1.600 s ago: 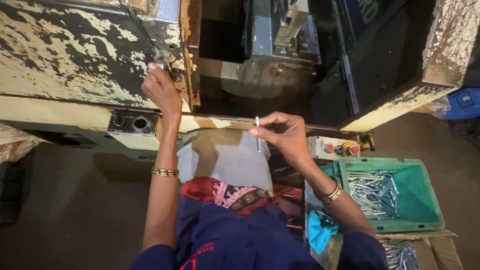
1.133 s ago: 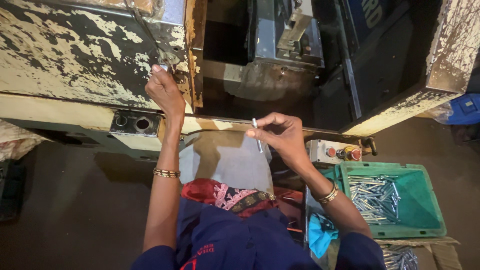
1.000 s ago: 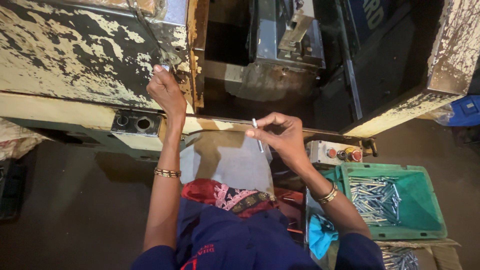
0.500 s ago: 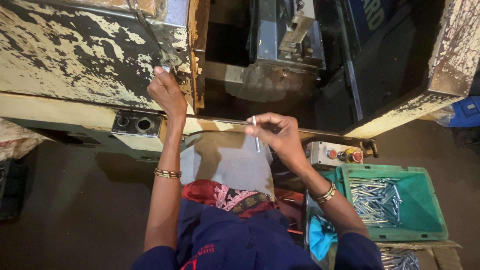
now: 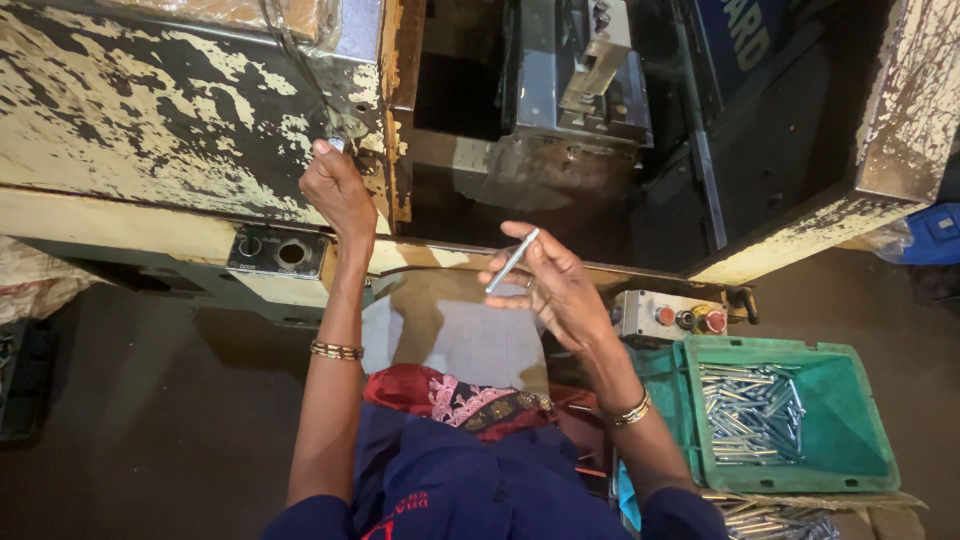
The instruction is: The person repeatedly picks metal fasteners from a green bin and inserts them into a slot on a machine. They then press down on a plastic-wrapped package on the machine surface. The cycle repeats throughout the clip.
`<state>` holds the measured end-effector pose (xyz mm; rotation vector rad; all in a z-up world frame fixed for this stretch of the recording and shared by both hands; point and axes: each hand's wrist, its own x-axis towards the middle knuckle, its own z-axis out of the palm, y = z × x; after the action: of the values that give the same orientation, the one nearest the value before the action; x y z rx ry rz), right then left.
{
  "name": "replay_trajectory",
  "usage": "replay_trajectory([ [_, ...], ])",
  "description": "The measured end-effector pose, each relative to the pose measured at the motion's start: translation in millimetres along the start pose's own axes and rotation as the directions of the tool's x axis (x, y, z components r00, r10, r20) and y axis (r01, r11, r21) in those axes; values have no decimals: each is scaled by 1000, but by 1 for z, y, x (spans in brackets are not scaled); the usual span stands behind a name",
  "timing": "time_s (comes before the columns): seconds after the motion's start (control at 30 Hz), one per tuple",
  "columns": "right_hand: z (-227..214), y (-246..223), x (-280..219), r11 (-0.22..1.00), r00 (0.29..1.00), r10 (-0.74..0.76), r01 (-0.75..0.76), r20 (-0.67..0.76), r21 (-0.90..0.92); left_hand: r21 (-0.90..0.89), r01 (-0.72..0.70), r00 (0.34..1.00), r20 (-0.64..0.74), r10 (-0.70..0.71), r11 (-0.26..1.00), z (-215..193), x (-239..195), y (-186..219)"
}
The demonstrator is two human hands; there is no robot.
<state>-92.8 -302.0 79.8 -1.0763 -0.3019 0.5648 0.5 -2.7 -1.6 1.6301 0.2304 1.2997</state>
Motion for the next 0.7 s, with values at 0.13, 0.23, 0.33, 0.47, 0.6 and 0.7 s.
replay_trajectory([
  [0.13, 2, 2, -3, 999, 998, -39, 37, 41, 39, -1, -1, 1000, 7, 1, 1000, 0, -2, -8],
  [0.23, 2, 2, -2, 998, 998, -42, 40, 47, 47, 6, 9, 1000, 18, -9, 1000, 1, -2, -16],
  [0.33, 2, 1, -2, 999, 998, -41, 40, 43, 35, 32, 0, 1000, 18, -1, 999, 1, -2, -21],
  [0.47, 3, 0, -2, 998, 998, -40, 38, 53, 39, 24, 5, 1000, 19, -5, 1000, 0, -2, -21],
  [0.6, 3, 0, -3, 997, 997, -47, 42, 68, 65, -2, 1, 1000, 14, -1, 1000, 0, -2, -13],
  [0.7, 1, 2, -3, 998, 999, -33, 31, 38, 55, -5, 8, 1000, 18, -8, 1000, -1, -2, -7],
])
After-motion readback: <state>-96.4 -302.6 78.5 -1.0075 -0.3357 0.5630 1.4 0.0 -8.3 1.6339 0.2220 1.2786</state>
